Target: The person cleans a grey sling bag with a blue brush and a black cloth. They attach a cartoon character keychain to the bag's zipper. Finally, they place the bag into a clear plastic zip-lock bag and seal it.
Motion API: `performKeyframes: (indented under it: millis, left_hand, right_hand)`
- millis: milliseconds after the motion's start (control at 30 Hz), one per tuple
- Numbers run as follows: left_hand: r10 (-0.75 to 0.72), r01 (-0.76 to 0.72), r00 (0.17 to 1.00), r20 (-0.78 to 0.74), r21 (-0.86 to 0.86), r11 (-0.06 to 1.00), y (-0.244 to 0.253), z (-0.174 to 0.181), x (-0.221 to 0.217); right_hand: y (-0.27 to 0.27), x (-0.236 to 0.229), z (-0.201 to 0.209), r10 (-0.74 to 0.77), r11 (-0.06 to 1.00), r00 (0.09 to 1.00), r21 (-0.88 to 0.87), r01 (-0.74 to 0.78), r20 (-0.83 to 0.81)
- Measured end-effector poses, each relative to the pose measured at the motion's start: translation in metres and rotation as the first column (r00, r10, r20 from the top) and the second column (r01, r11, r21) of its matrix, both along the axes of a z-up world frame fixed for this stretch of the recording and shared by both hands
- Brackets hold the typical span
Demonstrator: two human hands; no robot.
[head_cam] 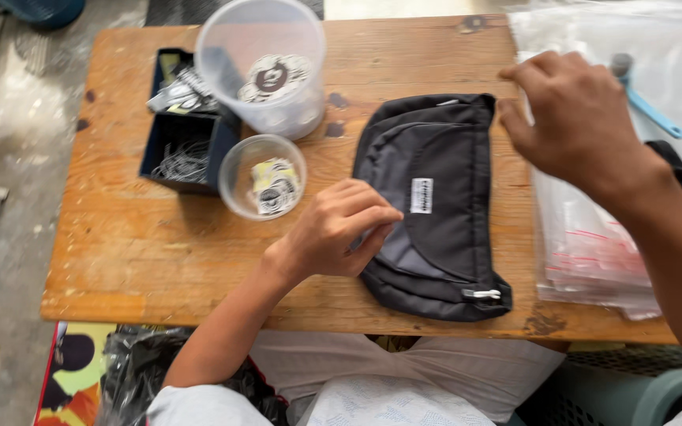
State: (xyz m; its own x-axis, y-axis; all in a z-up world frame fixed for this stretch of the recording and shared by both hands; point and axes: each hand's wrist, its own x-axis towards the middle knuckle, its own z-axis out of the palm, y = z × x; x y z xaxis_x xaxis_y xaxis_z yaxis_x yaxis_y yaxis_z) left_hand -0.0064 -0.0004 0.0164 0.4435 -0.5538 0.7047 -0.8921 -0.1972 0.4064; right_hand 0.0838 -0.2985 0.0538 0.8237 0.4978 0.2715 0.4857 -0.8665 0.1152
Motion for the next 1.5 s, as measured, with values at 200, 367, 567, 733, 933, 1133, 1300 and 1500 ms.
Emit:
performKeyframes:
  millis: [200,367,567,733,933,1133,1300,1500]
  left_hand:
    - [0.311,-0.301,0.939,0.146,-0.087,0.950,0.071,0.039,-0.005]
    - [0.537,-0.528,0.824,0.181,-0.097,0.843,0.142,0.022,0.015]
    - [0.754,-0.731,0.632,0.178,-0.188,0.656,0.180,-0.006,0.021]
    - [0.805,-0.785,0.584,0.106,-0.179,0.593,0.172,-0.021,0.028]
    - [0.868,-0.848,0.483,0.117,-0.185,0.497,0.165,-0.026,0.028]
    - [0.865,-0.841,0.491,0.105,-0.203,0.502,0.162,-0.026,0.028]
    - [0.874,-0.839,0.479,0.080,-0.252,0.483,0.157,-0.025,0.028]
    - [0.851,-0.809,0.525,0.032,-0.292,0.510,0.161,-0.023,0.026]
  right_hand:
    - [0.118,-0.013,0.036,0.365,0.897,0.931,0.263,-0.354,0.007]
    - [0.192,0.046,0.047,0.579,0.759,0.815,0.353,-0.547,0.019]
    - [0.279,0.104,0.038,0.134,0.988,0.826,0.006,-0.156,-0.547]
    - [0.297,0.117,0.011,-0.089,0.932,0.808,-0.334,-0.138,-0.583]
    - [0.286,0.123,-0.001,0.087,0.929,0.900,-0.291,-0.228,-0.427]
    - [0.281,0.107,0.039,0.025,0.994,0.816,-0.075,-0.084,-0.578]
    - [0.278,0.098,0.059,-0.034,0.993,0.842,-0.113,-0.033,-0.538]
    - [0.272,0.077,0.082,-0.046,0.990,0.803,0.079,0.116,-0.595]
